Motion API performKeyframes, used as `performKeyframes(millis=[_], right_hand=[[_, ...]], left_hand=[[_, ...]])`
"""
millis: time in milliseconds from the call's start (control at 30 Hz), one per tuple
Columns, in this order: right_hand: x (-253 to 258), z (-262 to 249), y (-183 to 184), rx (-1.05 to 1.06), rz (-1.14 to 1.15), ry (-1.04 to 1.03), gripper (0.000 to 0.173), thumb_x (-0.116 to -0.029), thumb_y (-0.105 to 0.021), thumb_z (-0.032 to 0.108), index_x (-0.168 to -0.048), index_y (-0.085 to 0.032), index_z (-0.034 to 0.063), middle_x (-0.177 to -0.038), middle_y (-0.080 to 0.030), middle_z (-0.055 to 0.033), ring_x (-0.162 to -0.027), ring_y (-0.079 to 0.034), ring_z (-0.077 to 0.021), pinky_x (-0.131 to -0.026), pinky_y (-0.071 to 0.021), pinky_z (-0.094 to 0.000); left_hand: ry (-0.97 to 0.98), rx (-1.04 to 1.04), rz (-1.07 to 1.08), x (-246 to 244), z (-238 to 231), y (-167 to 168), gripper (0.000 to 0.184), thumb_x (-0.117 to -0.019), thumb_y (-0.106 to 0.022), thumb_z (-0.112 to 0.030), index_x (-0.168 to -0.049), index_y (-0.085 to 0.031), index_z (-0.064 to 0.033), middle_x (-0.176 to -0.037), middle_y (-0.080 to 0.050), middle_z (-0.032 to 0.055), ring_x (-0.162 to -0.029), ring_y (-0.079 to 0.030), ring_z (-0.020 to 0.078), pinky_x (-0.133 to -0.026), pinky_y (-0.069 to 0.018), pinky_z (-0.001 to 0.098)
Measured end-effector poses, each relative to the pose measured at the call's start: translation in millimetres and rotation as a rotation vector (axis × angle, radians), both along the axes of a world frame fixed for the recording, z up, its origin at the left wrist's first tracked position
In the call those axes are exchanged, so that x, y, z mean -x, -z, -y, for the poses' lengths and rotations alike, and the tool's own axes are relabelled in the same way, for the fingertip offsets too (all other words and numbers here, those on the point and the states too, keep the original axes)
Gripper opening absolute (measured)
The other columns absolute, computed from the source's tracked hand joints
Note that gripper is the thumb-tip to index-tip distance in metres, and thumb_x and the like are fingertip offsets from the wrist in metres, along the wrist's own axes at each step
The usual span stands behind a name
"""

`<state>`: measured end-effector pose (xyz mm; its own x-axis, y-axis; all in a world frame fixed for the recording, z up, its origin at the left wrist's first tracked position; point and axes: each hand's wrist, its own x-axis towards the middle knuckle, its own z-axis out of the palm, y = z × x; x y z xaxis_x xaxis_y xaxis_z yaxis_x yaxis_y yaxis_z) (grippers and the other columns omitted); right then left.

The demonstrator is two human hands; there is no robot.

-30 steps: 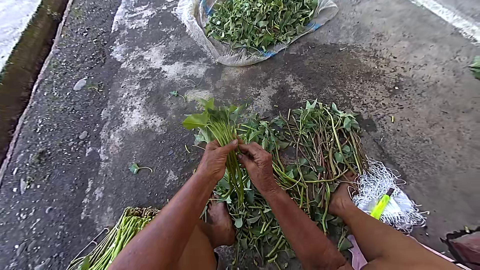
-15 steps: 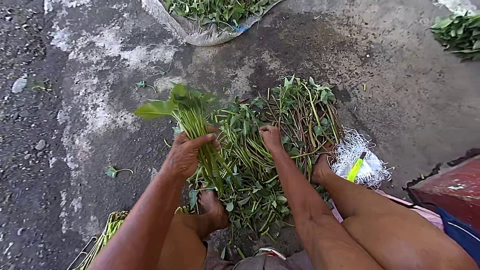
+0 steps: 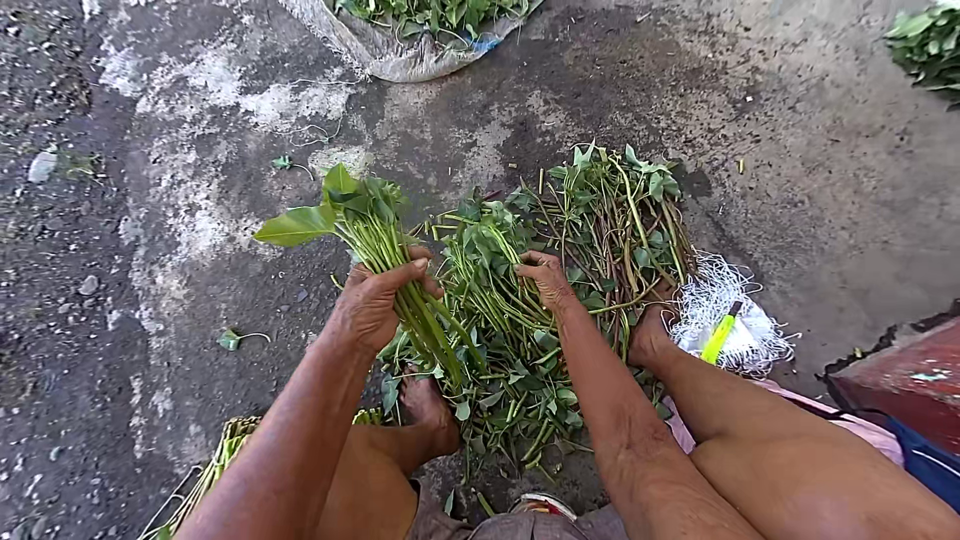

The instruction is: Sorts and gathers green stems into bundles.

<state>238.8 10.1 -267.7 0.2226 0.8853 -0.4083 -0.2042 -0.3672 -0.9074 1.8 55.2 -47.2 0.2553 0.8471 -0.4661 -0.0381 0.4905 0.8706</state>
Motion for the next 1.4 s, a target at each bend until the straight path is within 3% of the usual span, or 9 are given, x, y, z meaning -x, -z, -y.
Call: performKeyframes(millis=[167,567,667,767,900,1000,1133,1300,1400], right_hand=[[17.7,-4.6,-40.8,-0.271,-0.279,0.093,0.012,-0.0906,-0.06,-0.006,-0.097,-0.068,-0.0005,-0.076,-0.067,-0.0023,-0.064,-0.062,-0.0092,-0.064,-0.0561,-0.0267],[79.7,-1.5,-111.4,-0.633,0.057,-0.186,0.011,-0.089,-0.07,-0.001,-0.099,-0.073,-0.0048,-0.091,-0.071,-0.0047,-0.081,-0.067,-0.0052,-0.079,-0.0589,-0.0235],[84.3,-0.8,-114.4,-0.628,0.022,-0.198,0.01,-0.0914,-0.069,0.001,-0.099,-0.074,-0.0038,-0.089,-0.071,-0.0041,-0.08,-0.067,-0.0051,-0.077,-0.0586,-0.0236],[89.4,-0.6,-112.0,-0.556,-0.253,-0.098,0.011,-0.0943,-0.063,-0.001,-0.093,-0.073,0.0011,-0.082,-0.072,0.0002,-0.073,-0.067,-0.005,-0.073,-0.0588,-0.0241],[99.0,0.5,-120.5,-0.355,-0.481,0.056,0.014,-0.0957,-0.057,-0.003,-0.09,-0.07,-0.0005,-0.079,-0.071,-0.0054,-0.066,-0.066,-0.0094,-0.064,-0.059,-0.0252],[103.3,0.0,-127.5,-0.245,-0.54,0.104,0.014,-0.0972,-0.055,-0.003,-0.093,-0.068,-0.001,-0.079,-0.068,-0.0065,-0.063,-0.064,-0.0102,-0.06,-0.0577,-0.0249],[98.4,-0.4,-129.8,-0.169,-0.535,0.04,0.015,-0.098,-0.053,-0.004,-0.096,-0.068,-0.0032,-0.077,-0.068,-0.0061,-0.06,-0.063,-0.0098,-0.056,-0.0561,-0.0236],[89.4,1.8,-127.9,-0.252,-0.468,-0.126,0.016,-0.0986,-0.059,0.003,-0.108,-0.071,-0.001,-0.088,-0.071,-0.0041,-0.068,-0.066,-0.008,-0.062,-0.0577,-0.0233],[85.2,2.9,-123.7,-0.429,-0.24,-0.175,0.043,-0.0853,-0.074,0.001,-0.127,-0.064,-0.0001,-0.103,-0.069,-0.0063,-0.084,-0.067,-0.0106,-0.075,-0.0597,-0.0277]], left_hand=[[-0.099,0.004,-0.027,-6.3,-0.5,1.6,0.012,-0.0991,-0.056,0.006,-0.104,-0.066,0.002,-0.08,-0.069,0.0121,-0.068,-0.07,0.0225,-0.072,-0.0629,0.041],[-0.211,-0.034,-0.071,-8.7,0.8,8.4,0.012,-0.092,-0.069,0.006,-0.103,-0.066,0.0013,-0.081,-0.072,0.0102,-0.069,-0.071,0.0188,-0.069,-0.0627,0.0347],[-0.235,-0.086,-0.083,-10.1,2.9,5.6,0.012,-0.0909,-0.069,0.007,-0.101,-0.067,0.0008,-0.083,-0.074,0.0084,-0.071,-0.071,0.0164,-0.069,-0.0621,0.0318],[-0.237,-0.083,-0.043,-8.7,2.5,5.8,0.013,-0.0932,-0.067,0.007,-0.105,-0.067,0.0032,-0.089,-0.074,0.0128,-0.075,-0.073,0.0202,-0.071,-0.063,0.0348],[-0.228,-0.117,-0.006,-9.7,3.0,7.4,0.011,-0.0932,-0.065,0.008,-0.102,-0.066,0.0015,-0.087,-0.074,0.0124,-0.073,-0.072,0.0198,-0.07,-0.0626,0.0348],[-0.173,-0.153,0.052,-7.6,3.5,8.2,0.01,-0.0967,-0.06,0.008,-0.1,-0.066,0.0002,-0.088,-0.075,0.0125,-0.075,-0.072,0.0191,-0.074,-0.0621,0.0336],[0.001,-0.176,0.111,-1.3,3.9,11.3,0.014,-0.0971,-0.056,0.01,-0.102,-0.061,-0.002,-0.104,-0.076,0.0171,-0.095,-0.075,0.027,-0.088,-0.0611,0.0408],[0.006,-0.252,0.125,-0.4,4.3,11.4,0.024,-0.0864,-0.061,0.018,-0.094,-0.063,-0.005,-0.09,-0.075,0.0105,-0.081,-0.073,0.0183,-0.077,-0.0621,0.0335],[-0.092,-0.286,0.118,-0.4,0.8,8.3,0.021,-0.0881,-0.06,0.016,-0.096,-0.063,-0.0029,-0.087,-0.073,0.0116,-0.079,-0.072,0.0209,-0.075,-0.0621,0.0361]])
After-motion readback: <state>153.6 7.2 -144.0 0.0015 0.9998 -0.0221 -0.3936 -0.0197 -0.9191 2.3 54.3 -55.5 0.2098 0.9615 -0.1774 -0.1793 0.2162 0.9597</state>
